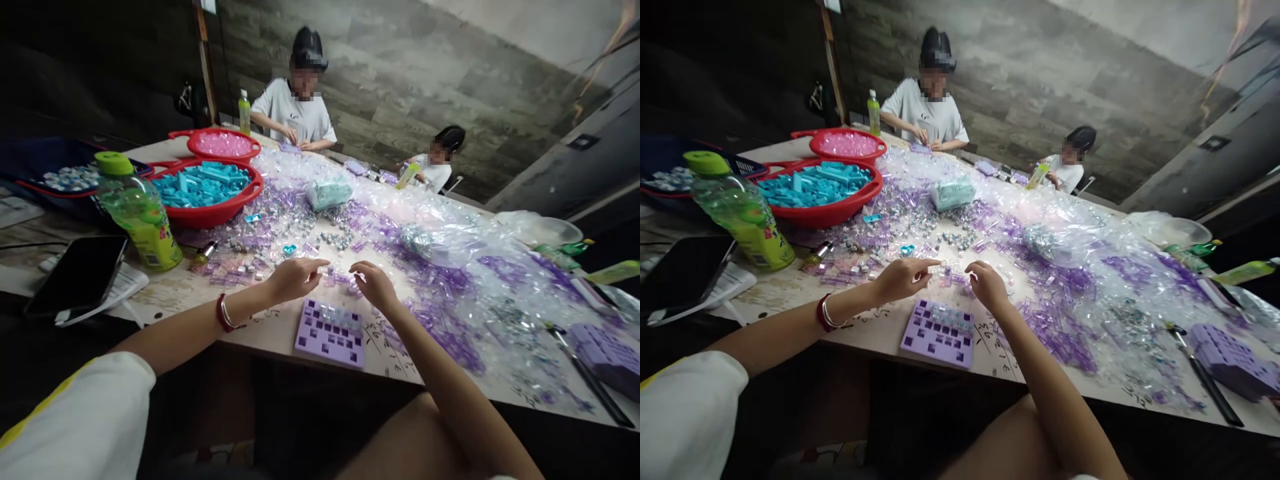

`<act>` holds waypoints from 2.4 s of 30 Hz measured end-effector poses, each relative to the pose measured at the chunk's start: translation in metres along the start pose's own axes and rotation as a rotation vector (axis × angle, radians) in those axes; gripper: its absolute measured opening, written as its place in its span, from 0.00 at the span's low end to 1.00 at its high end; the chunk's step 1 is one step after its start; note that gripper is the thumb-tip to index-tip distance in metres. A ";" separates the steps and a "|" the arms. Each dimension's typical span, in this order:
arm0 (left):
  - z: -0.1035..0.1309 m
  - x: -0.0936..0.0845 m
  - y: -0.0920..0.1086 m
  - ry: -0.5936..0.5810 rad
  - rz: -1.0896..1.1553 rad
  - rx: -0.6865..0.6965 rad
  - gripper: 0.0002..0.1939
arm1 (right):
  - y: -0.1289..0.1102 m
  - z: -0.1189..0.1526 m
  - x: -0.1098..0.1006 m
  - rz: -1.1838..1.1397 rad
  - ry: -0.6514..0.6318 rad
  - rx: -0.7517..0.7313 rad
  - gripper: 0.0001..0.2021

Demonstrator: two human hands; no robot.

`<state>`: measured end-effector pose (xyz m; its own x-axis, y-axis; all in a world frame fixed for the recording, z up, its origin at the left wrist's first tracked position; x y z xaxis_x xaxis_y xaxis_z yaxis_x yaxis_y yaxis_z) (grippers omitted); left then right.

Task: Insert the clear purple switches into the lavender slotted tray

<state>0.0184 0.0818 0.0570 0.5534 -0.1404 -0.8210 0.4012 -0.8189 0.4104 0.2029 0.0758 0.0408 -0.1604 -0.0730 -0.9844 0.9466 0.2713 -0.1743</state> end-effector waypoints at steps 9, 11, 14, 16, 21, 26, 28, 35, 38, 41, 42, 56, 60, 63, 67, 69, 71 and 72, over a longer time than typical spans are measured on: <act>0.000 -0.044 -0.050 0.361 0.205 -0.295 0.13 | -0.004 -0.046 -0.002 0.109 -0.155 -0.137 0.10; -0.009 -0.039 -0.057 0.278 0.137 -0.317 0.12 | -0.005 -0.036 -0.010 0.102 -0.128 -0.124 0.14; -0.037 -0.019 -0.065 0.017 -0.047 -0.275 0.10 | -0.016 -0.007 -0.026 0.045 -0.050 -0.122 0.13; -0.059 -0.004 -0.069 -0.123 -0.117 -0.217 0.10 | -0.031 0.020 -0.032 -0.042 0.001 -0.153 0.10; -0.100 0.027 -0.079 -0.284 -0.188 -0.206 0.07 | -0.073 0.082 -0.021 -0.111 0.009 -0.225 0.10; -0.109 0.037 -0.077 -0.299 -0.240 -0.234 0.04 | -0.068 0.101 -0.002 -0.127 0.012 -0.202 0.11; -0.108 0.033 -0.071 -0.280 -0.229 -0.217 0.04 | -0.062 0.099 0.003 -0.156 0.001 -0.217 0.12; -0.067 0.016 -0.026 -0.336 -0.009 -0.088 0.07 | -0.050 0.090 0.007 -0.228 -0.065 -0.242 0.15; -0.034 0.017 0.000 -0.380 0.235 0.018 0.05 | -0.043 0.090 0.008 -0.254 -0.086 -0.229 0.15; -0.010 0.017 0.017 -0.369 0.337 0.082 0.06 | -0.034 0.090 0.007 -0.277 -0.078 -0.207 0.15; -0.004 0.018 0.020 -0.362 0.327 0.092 0.08 | -0.032 0.090 0.007 -0.291 -0.075 -0.202 0.15; 0.020 0.044 0.028 -0.352 0.320 0.058 0.04 | -0.028 0.089 0.007 -0.381 -0.071 -0.177 0.13; 0.021 0.045 0.027 -0.338 0.319 0.056 0.05 | -0.029 0.090 0.008 -0.377 -0.064 -0.157 0.13; 0.022 0.045 0.024 -0.310 0.377 0.032 0.06 | -0.031 0.091 0.007 -0.416 -0.049 -0.148 0.13; 0.020 0.050 0.016 -0.311 0.530 -0.023 0.05 | -0.035 0.088 0.003 -0.494 -0.017 -0.140 0.10; 0.019 0.051 0.013 -0.315 0.583 -0.051 0.05 | -0.036 0.086 0.002 -0.516 0.017 -0.119 0.10; 0.018 0.052 0.010 -0.308 0.610 -0.077 0.04 | -0.037 0.084 0.001 -0.502 0.059 -0.098 0.09; 0.017 0.052 0.009 -0.305 0.615 -0.084 0.04 | -0.037 0.083 0.002 -0.483 0.080 -0.085 0.09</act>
<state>0.0380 0.0574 0.0112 0.4734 -0.7257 -0.4993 0.1424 -0.4963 0.8564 0.1904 -0.0138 0.0479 -0.5992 -0.1372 -0.7887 0.7331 0.3020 -0.6094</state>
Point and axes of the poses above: each hand's wrist, its own z-axis away from the middle knuckle, its own x-axis out of the palm, y = z × x, the point moved 7 cm from there along -z, towards the middle knuckle, and after that the axes turned 13 degrees about -y, right-handed, at the moved point
